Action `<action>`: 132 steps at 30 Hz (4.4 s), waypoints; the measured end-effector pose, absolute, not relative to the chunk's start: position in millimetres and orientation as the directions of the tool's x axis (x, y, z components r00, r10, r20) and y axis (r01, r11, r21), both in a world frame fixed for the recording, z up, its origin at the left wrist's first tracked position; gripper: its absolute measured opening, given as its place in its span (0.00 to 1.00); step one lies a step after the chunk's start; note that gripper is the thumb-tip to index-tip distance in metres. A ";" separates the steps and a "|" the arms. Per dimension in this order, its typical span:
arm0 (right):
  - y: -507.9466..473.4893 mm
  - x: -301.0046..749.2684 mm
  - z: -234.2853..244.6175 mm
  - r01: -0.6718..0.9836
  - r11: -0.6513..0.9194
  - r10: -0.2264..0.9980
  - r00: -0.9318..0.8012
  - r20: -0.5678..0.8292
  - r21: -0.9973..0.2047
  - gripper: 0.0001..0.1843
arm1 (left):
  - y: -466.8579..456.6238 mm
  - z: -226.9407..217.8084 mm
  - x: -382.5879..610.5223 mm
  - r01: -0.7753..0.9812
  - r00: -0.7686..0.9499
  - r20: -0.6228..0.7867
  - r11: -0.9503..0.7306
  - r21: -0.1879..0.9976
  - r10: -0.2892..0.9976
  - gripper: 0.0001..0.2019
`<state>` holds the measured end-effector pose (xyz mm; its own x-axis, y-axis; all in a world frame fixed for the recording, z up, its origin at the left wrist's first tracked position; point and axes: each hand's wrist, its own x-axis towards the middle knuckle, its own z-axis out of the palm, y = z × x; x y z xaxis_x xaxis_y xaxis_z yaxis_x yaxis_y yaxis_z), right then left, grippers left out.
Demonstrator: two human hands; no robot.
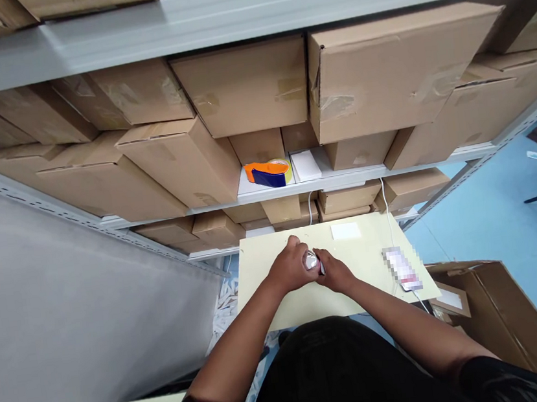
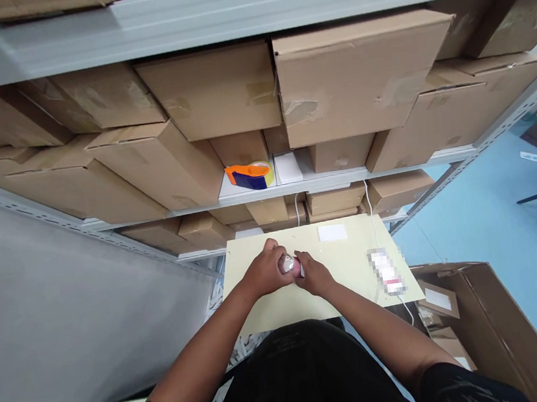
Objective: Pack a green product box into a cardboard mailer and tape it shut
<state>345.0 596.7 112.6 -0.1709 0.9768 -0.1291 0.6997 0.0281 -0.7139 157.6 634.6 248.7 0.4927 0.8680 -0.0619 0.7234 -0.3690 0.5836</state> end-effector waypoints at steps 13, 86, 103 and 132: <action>596.6 371.2 123.3 0.697 0.068 0.977 -0.193 -0.095 -0.714 0.60 | 627.0 272.0 60.0 0.572 0.276 0.209 -0.335 0.749 0.938 0.22; 532.3 327.3 247.8 -0.338 -0.341 0.895 -0.402 -0.194 -0.877 0.38 | 562.2 299.8 175.6 -0.439 -0.059 -0.055 0.024 0.898 0.997 0.31; 451.8 237.6 249.5 0.045 -0.017 0.997 -0.071 -0.020 -0.999 0.36 | 495.8 285.1 95.1 -0.397 0.066 -0.066 0.087 0.914 0.996 0.30; 476.9 268.3 265.7 0.278 0.073 0.996 0.028 0.084 -0.958 0.30 | 501.6 237.6 91.2 -0.130 0.239 -0.046 0.079 0.988 0.970 0.31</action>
<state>268.3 476.9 265.7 0.0276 0.9961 0.0836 0.2783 0.0727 -0.9577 91.2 501.6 237.6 0.2395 0.9698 -0.0462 -0.1298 0.0791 0.9884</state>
